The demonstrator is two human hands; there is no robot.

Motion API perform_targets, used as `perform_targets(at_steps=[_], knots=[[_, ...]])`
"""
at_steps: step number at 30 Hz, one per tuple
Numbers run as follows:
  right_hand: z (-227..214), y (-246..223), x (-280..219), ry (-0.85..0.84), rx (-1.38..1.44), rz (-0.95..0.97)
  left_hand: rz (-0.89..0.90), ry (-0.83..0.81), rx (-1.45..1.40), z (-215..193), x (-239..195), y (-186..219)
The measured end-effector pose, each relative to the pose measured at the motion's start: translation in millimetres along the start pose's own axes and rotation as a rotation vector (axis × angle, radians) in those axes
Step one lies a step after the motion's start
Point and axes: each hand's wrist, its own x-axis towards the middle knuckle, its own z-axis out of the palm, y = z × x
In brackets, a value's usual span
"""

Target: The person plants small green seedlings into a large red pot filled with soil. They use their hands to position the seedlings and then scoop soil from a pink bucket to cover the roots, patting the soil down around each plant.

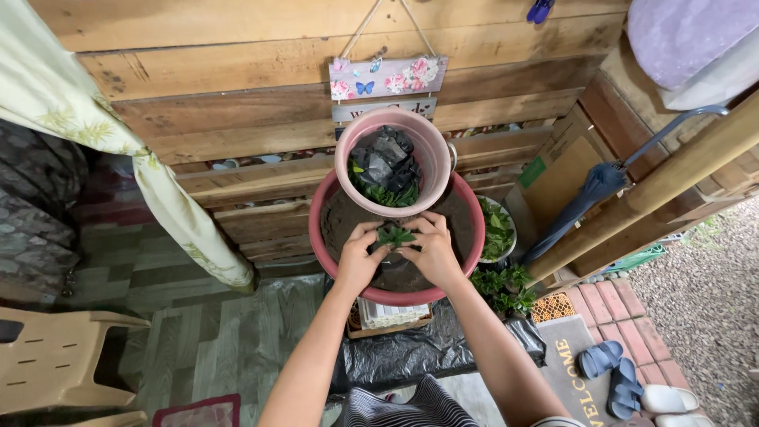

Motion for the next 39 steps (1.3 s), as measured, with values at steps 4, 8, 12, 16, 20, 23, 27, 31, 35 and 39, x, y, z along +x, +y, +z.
perform_targets(at_steps=[4,8,12,16,20,23,27,31,35,39], knots=[[-2.7,-1.1,3.1,-0.004,-0.044,-0.029,-0.051,-0.056,0.027,-2.1,1.8,0.4],[-2.0,-8.1,3.4,-0.058,-0.152,0.004,0.009,-0.087,0.019,-5.7,3.0,1.0],[2.0,-14.9,5.4,-0.085,-0.232,0.023,0.044,-0.080,0.026,-6.6,5.5,-9.5],[-0.9,-2.7,4.1,-0.084,-0.152,0.023,0.040,-0.067,0.064,-7.0,0.8,-4.5],[-16.6,23.2,-1.3,-0.102,0.259,-0.018,0.104,0.002,0.102,-4.3,-5.8,-8.8],[-15.8,53.5,-1.4,-0.107,0.340,0.090,0.023,-0.013,0.013,-6.7,-4.9,6.7],[17.3,106.0,10.3,-0.112,0.084,0.072,0.005,-0.052,0.001,-2.4,-2.3,22.3],[29.5,103.6,27.7,-0.153,-0.025,-0.028,0.020,-0.008,0.109,-0.7,-5.5,20.8],[22.5,103.9,24.2,-0.339,-0.164,0.013,0.116,0.020,0.130,-3.2,-5.9,21.9],[8.0,85.1,11.6,-0.446,-0.194,0.063,0.164,0.035,0.106,-1.6,-5.1,13.5]])
